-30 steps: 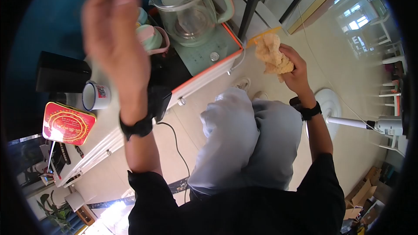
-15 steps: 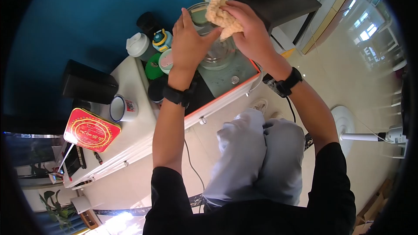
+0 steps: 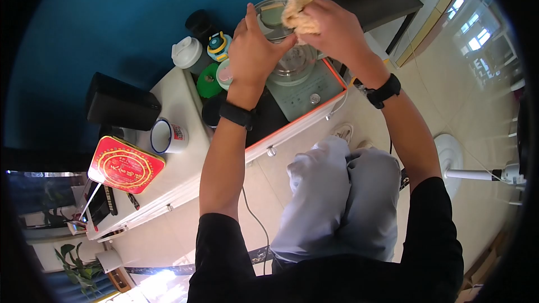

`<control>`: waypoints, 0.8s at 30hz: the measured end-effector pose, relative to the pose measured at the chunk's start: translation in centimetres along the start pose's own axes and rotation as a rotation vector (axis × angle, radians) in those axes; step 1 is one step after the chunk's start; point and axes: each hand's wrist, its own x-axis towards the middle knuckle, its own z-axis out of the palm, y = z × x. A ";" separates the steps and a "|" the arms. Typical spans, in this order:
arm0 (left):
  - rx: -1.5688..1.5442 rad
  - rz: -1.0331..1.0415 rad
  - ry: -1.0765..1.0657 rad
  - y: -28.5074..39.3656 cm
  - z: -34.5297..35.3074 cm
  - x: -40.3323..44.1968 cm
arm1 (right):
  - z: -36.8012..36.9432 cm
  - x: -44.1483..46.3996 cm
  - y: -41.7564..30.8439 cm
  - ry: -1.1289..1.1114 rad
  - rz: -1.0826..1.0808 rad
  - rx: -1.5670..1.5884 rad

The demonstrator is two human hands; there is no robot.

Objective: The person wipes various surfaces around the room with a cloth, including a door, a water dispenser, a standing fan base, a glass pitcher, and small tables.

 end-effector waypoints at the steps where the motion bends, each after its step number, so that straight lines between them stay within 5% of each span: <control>1: -0.002 0.005 0.015 0.0 0.0 -0.1 | -0.1 -0.1 0.3 0.017 0.041 -0.015; 5: 0.006 -0.007 0.023 -0.2 0.5 -0.3 | 0.5 -0.5 -2.0 0.018 -0.078 0.058; 8: 0.001 0.187 0.052 -2.5 1.6 -0.4 | 2.3 -0.2 -4.6 0.045 -0.070 0.209; 13: -0.048 0.056 0.021 -1.4 1.1 -0.6 | 2.6 -0.5 -3.2 0.102 -0.094 0.165; 17: 0.148 0.243 0.202 0.4 0.2 -1.8 | 0.3 -2.2 -1.5 0.158 0.174 0.230; 21: -0.395 0.209 0.116 4.5 0.0 -6.0 | -1.5 -4.2 0.0 0.404 0.245 0.379; 24: -0.704 -0.302 -0.312 7.7 3.2 -7.3 | -2.4 -5.3 0.3 0.453 0.300 0.431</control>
